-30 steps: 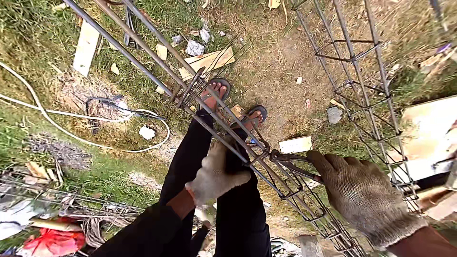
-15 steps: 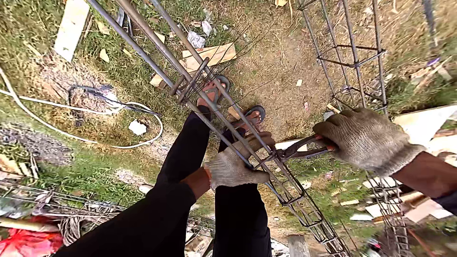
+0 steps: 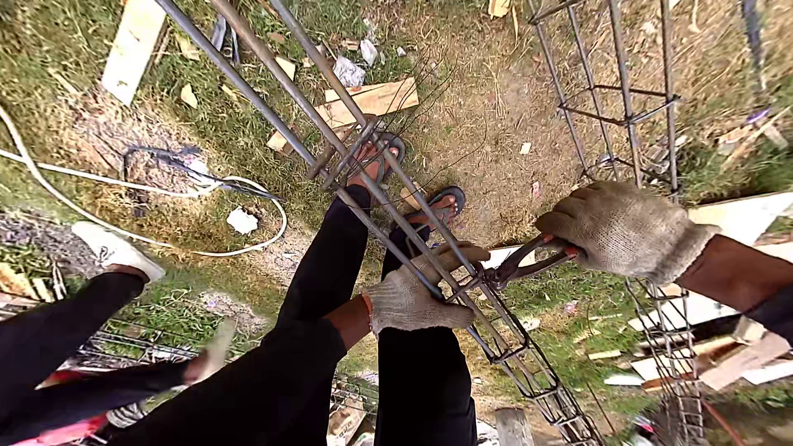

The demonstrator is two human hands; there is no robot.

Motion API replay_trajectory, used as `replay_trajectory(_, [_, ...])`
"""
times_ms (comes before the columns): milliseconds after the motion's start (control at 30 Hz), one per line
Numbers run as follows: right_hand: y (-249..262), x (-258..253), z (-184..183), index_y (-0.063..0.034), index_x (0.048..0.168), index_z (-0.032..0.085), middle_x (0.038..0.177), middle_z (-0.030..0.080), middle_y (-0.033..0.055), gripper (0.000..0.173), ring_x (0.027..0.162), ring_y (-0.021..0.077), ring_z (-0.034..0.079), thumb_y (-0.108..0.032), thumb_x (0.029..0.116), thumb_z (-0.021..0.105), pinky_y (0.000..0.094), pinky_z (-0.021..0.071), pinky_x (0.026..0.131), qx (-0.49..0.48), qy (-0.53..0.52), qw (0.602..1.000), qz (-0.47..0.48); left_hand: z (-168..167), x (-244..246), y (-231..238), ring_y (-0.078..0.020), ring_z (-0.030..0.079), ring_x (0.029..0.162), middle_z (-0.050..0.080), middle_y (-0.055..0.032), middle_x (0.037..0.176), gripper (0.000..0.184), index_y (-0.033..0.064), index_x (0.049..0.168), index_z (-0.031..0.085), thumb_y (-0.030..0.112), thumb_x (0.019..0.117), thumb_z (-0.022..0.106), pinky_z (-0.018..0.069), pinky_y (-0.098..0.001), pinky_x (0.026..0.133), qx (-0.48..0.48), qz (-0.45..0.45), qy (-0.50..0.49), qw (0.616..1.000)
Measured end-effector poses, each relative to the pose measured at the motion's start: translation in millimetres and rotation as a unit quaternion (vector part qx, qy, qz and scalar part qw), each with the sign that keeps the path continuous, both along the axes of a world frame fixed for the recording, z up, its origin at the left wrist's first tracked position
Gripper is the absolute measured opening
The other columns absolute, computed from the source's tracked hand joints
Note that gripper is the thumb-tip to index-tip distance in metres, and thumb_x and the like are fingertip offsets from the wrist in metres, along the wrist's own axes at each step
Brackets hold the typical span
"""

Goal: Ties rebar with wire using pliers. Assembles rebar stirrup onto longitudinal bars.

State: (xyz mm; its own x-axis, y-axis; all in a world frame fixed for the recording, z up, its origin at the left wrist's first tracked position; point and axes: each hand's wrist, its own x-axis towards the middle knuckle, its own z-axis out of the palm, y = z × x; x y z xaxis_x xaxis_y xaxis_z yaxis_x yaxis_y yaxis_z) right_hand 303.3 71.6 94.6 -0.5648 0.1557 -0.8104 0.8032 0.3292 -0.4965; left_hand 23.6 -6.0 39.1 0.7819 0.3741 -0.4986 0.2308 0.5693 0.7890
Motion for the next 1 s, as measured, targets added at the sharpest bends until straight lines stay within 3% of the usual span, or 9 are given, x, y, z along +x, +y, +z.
replay_trajectory(67, [-44.3,41.3,-38.0,-0.0112,0.083,0.068,0.070,0.062,0.0085,0.015,0.068,0.0326,0.065,-0.024,0.0781,0.072,0.0507,0.0534,0.063,0.167,0.123,0.977,-0.044,1.4,-0.8,4.2,-0.0153,0.056,0.132,0.059,-0.0056,0.144,0.068,0.0088,0.142,0.059,0.017,0.0789,0.084,0.0517,-0.0343,0.109,-0.017,0.005,-0.020,1.000])
replay_trajectory(133, [-18.0,17.0,-8.1,-0.0090,0.106,0.071,0.095,0.070,0.0134,0.018,0.099,0.0373,0.067,-0.022,0.0952,0.069,0.0553,0.0513,0.089,0.011,-0.069,0.997,0.022,6.8,0.3,12.5,-0.0145,0.056,0.131,0.060,-0.0051,0.143,0.062,0.0073,0.137,0.063,0.016,0.0783,0.083,0.0504,-0.0333,0.108,-0.038,-0.004,-0.018,0.999])
replay_trajectory(167, [-32.9,33.8,-17.0,-0.0116,0.093,0.070,0.080,0.067,0.0097,0.015,0.082,0.0349,0.068,-0.025,0.0860,0.070,0.0527,0.0545,0.074,0.097,0.010,0.995,-0.005,9.1,1.0,16.7,-0.0137,0.056,0.132,0.060,-0.0037,0.143,0.059,0.0077,0.134,0.065,0.015,0.0778,0.082,0.0493,-0.0326,0.109,-0.051,-0.011,-0.015,0.999])
replay_trajectory(233, [-50.6,51.5,-28.4,-0.0145,0.086,0.067,0.072,0.062,0.0066,0.016,0.070,0.0327,0.065,-0.028,0.0799,0.073,0.0517,0.0534,0.063,0.182,0.100,0.977,-0.059,-0.4,1.4,14.0,-0.0189,0.050,0.140,0.055,-0.0078,0.149,0.056,0.0040,0.133,0.064,0.014,0.0803,0.081,0.0458,-0.0368,0.115,-0.064,-0.002,-0.053,0.997])
replay_trajectory(300, [-53.8,52.2,-21.3,-0.0147,0.089,0.070,0.074,0.064,0.0070,0.017,0.072,0.0333,0.066,-0.028,0.0796,0.074,0.0530,0.0535,0.065,0.174,0.095,0.977,-0.075,3.8,1.2,20.6,-0.0184,0.047,0.143,0.051,-0.0091,0.154,0.056,0.0023,0.135,0.062,0.012,0.0818,0.077,0.0439,-0.0359,0.116,-0.097,-0.019,-0.060,0.993])
replay_trajectory(400, [-55.9,53.2,-11.5,-0.0152,0.091,0.071,0.075,0.064,0.0070,0.019,0.073,0.0333,0.066,-0.027,0.0771,0.078,0.0532,0.0529,0.064,0.154,0.069,0.982,-0.088,3.5,0.3,22.0,-0.0125,0.058,0.127,0.060,-0.0039,0.142,0.063,0.0054,0.144,0.056,0.009,0.0837,0.073,0.0507,-0.0302,0.105,-0.121,-0.032,-0.074,0.989])
replay_trajectory(500, [-58.3,53.0,-7.6,-0.0168,0.093,0.071,0.077,0.065,0.0062,0.020,0.074,0.0321,0.066,-0.031,0.0796,0.075,0.0517,0.0538,0.065,0.167,0.061,0.980,-0.084,-4.4,3.1,18.5,-0.0209,0.051,0.140,0.060,-0.0082,0.145,0.052,0.0024,0.135,0.063,0.007,0.0840,0.075,0.0455,-0.0385,0.117,-0.099,-0.018,-0.112,0.989])
replay_trajectory(767, [-51.2,50.2,5.7,-0.0155,0.090,0.069,0.072,0.062,0.0059,0.020,0.068,0.0318,0.065,-0.033,0.0811,0.071,0.0509,0.0521,0.059,0.187,0.048,0.979,-0.063,-0.6,6.1,10.7,-0.0151,0.064,0.121,0.069,-0.0028,0.128,0.045,0.0084,0.124,0.069,0.011,0.0800,0.078,0.0567,-0.0366,0.101,-0.089,0.046,-0.069,0.993])
replay_trajectory(1000, [-50.2,53.6,15.1,-0.0175,0.087,0.070,0.072,0.063,0.0059,0.019,0.067,0.0327,0.065,-0.032,0.0764,0.077,0.0525,0.0529,0.058,0.197,0.024,0.978,-0.063,8.1,9.5,9.0,-0.0117,0.057,0.131,0.067,0.0013,0.133,0.053,0.0141,0.129,0.068,0.007,0.0771,0.078,0.0496,-0.0362,0.112,-0.079,0.040,-0.044,0.995])
